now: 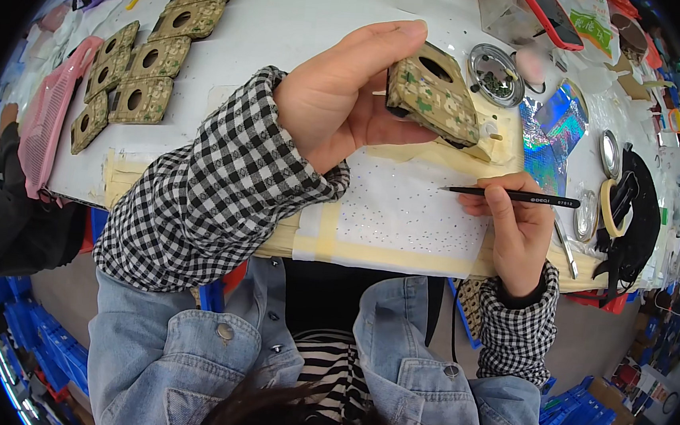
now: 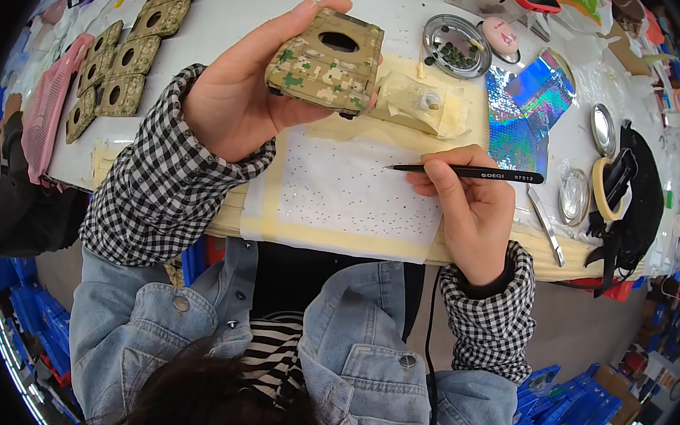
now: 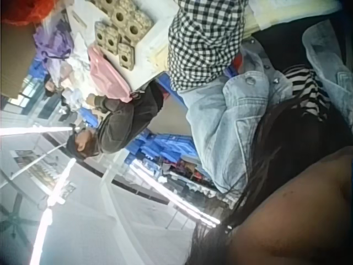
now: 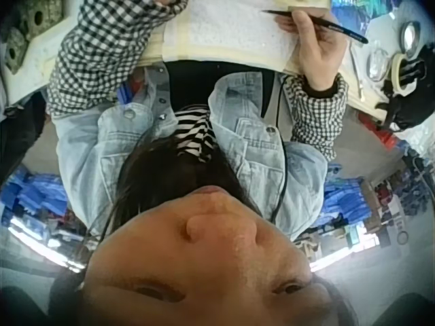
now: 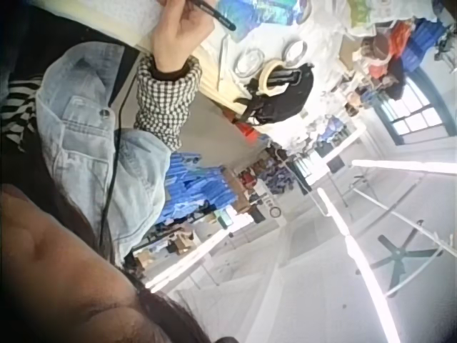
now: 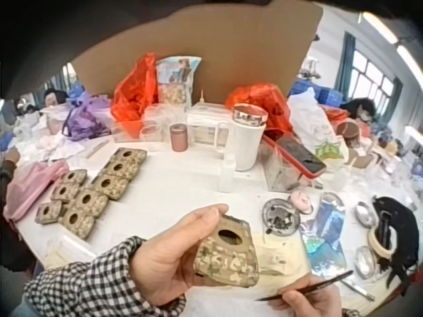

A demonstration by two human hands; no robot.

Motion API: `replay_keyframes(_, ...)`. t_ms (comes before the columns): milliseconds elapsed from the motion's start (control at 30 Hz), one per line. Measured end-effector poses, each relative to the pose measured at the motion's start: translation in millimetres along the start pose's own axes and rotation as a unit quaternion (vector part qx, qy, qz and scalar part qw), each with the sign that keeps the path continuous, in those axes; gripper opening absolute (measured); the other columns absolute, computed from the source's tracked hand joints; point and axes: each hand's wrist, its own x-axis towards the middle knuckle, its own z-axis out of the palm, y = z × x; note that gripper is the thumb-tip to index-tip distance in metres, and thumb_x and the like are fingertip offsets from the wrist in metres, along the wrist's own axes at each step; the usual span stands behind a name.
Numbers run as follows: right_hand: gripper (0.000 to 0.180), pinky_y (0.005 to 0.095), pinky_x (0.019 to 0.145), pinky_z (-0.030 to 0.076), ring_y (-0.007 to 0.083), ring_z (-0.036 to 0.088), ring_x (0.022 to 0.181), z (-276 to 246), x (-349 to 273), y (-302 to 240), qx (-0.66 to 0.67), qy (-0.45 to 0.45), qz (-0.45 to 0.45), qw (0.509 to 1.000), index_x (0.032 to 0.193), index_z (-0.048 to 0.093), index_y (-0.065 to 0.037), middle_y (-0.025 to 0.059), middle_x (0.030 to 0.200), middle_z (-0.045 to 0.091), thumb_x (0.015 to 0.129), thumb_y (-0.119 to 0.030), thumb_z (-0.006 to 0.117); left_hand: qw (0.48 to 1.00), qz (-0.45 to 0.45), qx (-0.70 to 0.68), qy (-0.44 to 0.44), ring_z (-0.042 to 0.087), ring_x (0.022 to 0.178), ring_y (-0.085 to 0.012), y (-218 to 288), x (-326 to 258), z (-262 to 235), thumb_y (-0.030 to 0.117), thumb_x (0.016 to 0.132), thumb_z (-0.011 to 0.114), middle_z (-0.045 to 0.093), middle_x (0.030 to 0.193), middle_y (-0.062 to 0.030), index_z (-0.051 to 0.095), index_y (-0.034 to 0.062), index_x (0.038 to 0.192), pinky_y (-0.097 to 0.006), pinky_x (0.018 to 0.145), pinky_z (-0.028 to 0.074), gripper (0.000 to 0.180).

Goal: Painting and detailing a toy tank model with a brush and marker at a workbench.

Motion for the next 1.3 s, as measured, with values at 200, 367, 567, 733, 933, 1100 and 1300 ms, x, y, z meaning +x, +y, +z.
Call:
replay_keyframes(200, 0.014, 0.0231, 0.072, 0.053, 0.0149, 0.066, 0.08, -0.4, 0.1, 0.9, 0.003, -0.006, 0.002, 1.0, 0.096, 0.056, 0.006, 0.0088, 0.087, 0.062, 0.093, -0.007, 0.055, 1.0, 0.004, -0.008, 0.0, 0.062, 0.104, -0.0225, -0.6, 0.5, 0.7, 0.038, 0.096, 0.042, 0.057, 0.118, -0.0141, 0.04, 0.0089, 0.134, -0.027, 0.079, 0.058, 0.047)
replay_keyframes(367, 0.014, 0.023, 0.072, 0.053, 0.0148, 0.066, 0.08, -0.5, 0.2, -0.2, -0.007, -0.01, 0.004, 1.0, 0.096, 0.056, 0.006, 0.0087, 0.087, 0.062, 0.093, -0.007, 0.055, 1.0, 0.006, -0.01, -0.002, 0.062, 0.104, -0.0236, -0.7, 0.3, 0.8, 0.038, 0.097, 0.042, 0.057, 0.118, -0.0142, 0.04, 0.0088, 0.134, -0.027, 0.079, 0.058, 0.047)
replay_keyframes(567, 0.013, 0.023, 0.072, 0.053, 0.0148, 0.066, 0.08, -0.3, 0.5, -1.0, -0.008, -0.01, 0.001, 1.0, 0.095, 0.056, 0.006, 0.0087, 0.086, 0.062, 0.093, -0.007, 0.054, 1.0, 0.006, -0.007, 0.001, 0.062, 0.104, -0.0236, -0.2, 0.1, 1.7, 0.038, 0.097, 0.042, 0.057, 0.118, -0.0143, 0.039, 0.0087, 0.134, -0.027, 0.079, 0.058, 0.048)
replay_keyframes(733, 0.014, 0.0235, 0.071, 0.053, 0.015, 0.065, 0.079, -0.4, 0.2, -1.0, -0.007, -0.002, 0.002, 1.0, 0.095, 0.056, 0.006, 0.009, 0.086, 0.062, 0.093, -0.008, 0.054, 1.0, 0.008, -0.007, -0.004, 0.062, 0.104, -0.0238, -1.5, 0.7, 0.4, 0.038, 0.097, 0.041, 0.057, 0.118, -0.0143, 0.039, 0.009, 0.134, -0.027, 0.08, 0.058, 0.048)
replay_keyframes(933, 0.015, 0.0239, 0.071, 0.053, 0.0151, 0.065, 0.079, -1.9, 1.0, -1.5, -0.014, -0.003, -0.007, 1.0, 0.095, 0.057, 0.006, 0.0093, 0.085, 0.062, 0.093, -0.009, 0.054, 1.0, 0.008, -0.005, -0.003, 0.062, 0.104, -0.0238, -1.0, 0.4, 1.3, 0.038, 0.097, 0.042, 0.057, 0.118, -0.0142, 0.039, 0.0096, 0.134, -0.027, 0.08, 0.057, 0.048)
replay_keyframes(1100, 0.015, 0.0238, 0.072, 0.053, 0.0151, 0.065, 0.079, -2.5, 0.6, -2.4, -0.012, -0.004, -0.005, 1.0, 0.095, 0.056, 0.006, 0.0093, 0.086, 0.062, 0.093, -0.009, 0.054, 1.0, 0.006, -0.006, -0.006, 0.062, 0.103, -0.0234, -1.4, 1.3, 1.2, 0.038, 0.096, 0.042, 0.057, 0.118, -0.0139, 0.039, 0.01, 0.134, -0.026, 0.079, 0.058, 0.047)
replay_keyframes(1300, 0.014, 0.0236, 0.072, 0.053, 0.0149, 0.065, 0.079, -1.9, 0.3, -1.0, -0.006, -0.006, 0.004, 1.0, 0.095, 0.055, 0.005, 0.0091, 0.086, 0.062, 0.093, -0.008, 0.054, 1.0, 0.005, -0.011, -0.01, 0.062, 0.103, -0.0229, -1.3, 1.7, 0.9, 0.038, 0.096, 0.042, 0.058, 0.118, -0.0137, 0.04, 0.0105, 0.134, -0.026, 0.078, 0.058, 0.047)
